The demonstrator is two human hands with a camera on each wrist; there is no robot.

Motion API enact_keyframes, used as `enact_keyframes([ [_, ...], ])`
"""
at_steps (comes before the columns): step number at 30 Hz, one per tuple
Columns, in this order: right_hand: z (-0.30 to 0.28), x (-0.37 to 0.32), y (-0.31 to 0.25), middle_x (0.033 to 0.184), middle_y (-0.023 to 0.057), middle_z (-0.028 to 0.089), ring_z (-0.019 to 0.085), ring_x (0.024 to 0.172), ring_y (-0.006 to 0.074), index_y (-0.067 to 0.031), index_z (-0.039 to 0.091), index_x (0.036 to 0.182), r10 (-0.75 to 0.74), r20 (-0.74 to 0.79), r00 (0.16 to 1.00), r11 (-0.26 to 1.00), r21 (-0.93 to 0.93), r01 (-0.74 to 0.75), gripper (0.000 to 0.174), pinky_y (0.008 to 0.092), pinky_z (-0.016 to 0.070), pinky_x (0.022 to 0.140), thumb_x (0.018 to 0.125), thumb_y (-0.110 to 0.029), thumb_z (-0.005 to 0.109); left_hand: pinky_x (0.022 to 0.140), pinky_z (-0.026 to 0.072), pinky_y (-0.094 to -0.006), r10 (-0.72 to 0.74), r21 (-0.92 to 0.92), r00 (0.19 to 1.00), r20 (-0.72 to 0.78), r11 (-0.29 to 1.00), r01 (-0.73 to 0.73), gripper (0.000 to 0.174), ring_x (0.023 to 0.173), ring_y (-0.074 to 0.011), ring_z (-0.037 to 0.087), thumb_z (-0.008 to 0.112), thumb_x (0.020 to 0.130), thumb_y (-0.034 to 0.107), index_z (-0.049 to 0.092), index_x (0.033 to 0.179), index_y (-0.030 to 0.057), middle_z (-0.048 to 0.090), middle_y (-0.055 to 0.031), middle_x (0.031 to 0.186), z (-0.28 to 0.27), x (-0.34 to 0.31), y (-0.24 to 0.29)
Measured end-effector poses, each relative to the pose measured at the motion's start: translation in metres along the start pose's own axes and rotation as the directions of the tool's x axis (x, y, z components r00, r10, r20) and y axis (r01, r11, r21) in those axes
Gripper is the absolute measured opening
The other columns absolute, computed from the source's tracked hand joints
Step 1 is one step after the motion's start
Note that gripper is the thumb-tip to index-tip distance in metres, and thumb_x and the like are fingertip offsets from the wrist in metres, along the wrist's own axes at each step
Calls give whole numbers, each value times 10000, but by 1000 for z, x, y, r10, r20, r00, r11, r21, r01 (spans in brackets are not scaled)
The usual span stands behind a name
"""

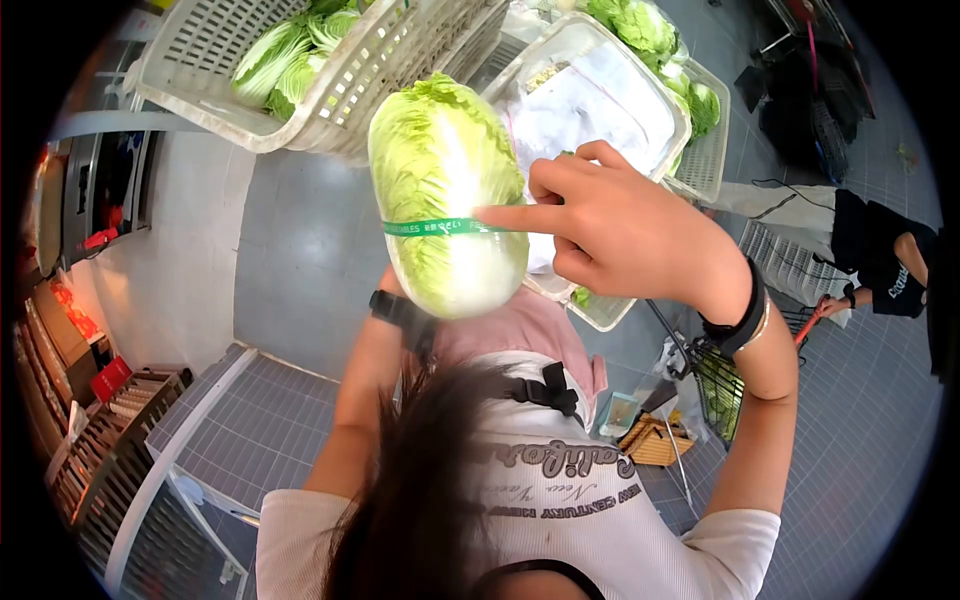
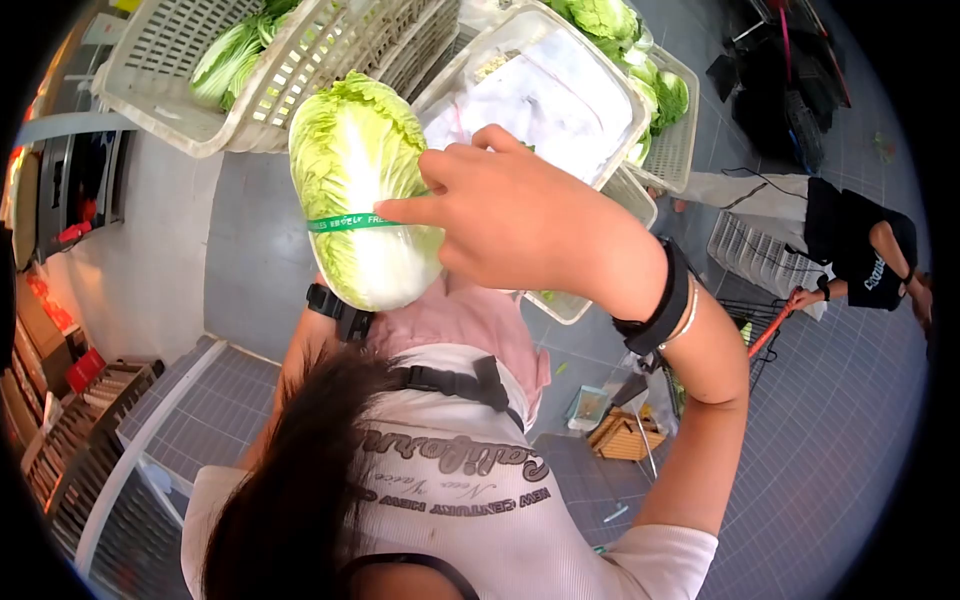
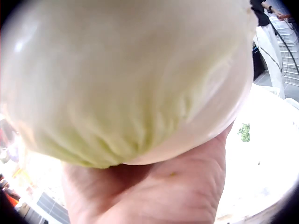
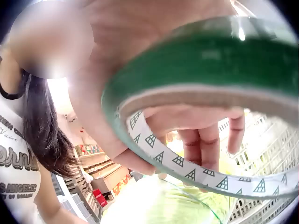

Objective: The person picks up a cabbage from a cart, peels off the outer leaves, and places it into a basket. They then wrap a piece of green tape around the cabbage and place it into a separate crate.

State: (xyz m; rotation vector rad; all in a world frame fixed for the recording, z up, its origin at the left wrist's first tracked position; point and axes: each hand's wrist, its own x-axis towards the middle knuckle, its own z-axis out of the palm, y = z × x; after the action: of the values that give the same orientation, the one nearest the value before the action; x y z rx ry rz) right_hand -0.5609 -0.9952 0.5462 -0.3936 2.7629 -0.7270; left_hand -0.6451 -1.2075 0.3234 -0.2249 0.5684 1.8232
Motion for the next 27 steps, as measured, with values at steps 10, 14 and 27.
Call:
enact_keyframes([
  [10, -10, 19, -13, 859, 53, 469, 530, 843, 226, -223, 561, 1349, -69, 16, 998, 973, -219, 70, 659, 375, 378, 837, 717, -40, 605, 1010, 490, -404, 5, -21, 999, 35, 1000, -4, 565, 1240, -280, 541, 468, 1010, 410, 412, 1425, 30, 530, -158, 1378, 2, 9, 6],
  [14, 3, 17, -12, 896, 52, 505, 544, 848, 223, -244, 545, 1378, -40, -7, 999, 986, -162, 39, 699, 375, 372, 844, 713, -35, 600, 1010, 490, -404, 2, -18, 999, 38, 1000, -2, 563, 1240, -280, 542, 466, 1011, 409, 413, 1424, 30, 531, -158, 1378, 3, 9, 6],
  [27, 47, 5, -36, 1037, 52, 570, 579, 965, 213, -170, 517, 1383, 182, -396, 900, 976, 181, -117, 653, 390, 345, 914, 750, -108, 664, 1010, 492, -404, -13, -4, 1000, -15, 1000, 13, 557, 1240, -281, 543, 459, 1014, 405, 415, 1423, 30, 531, -160, 1377, -4, -1, 6],
])
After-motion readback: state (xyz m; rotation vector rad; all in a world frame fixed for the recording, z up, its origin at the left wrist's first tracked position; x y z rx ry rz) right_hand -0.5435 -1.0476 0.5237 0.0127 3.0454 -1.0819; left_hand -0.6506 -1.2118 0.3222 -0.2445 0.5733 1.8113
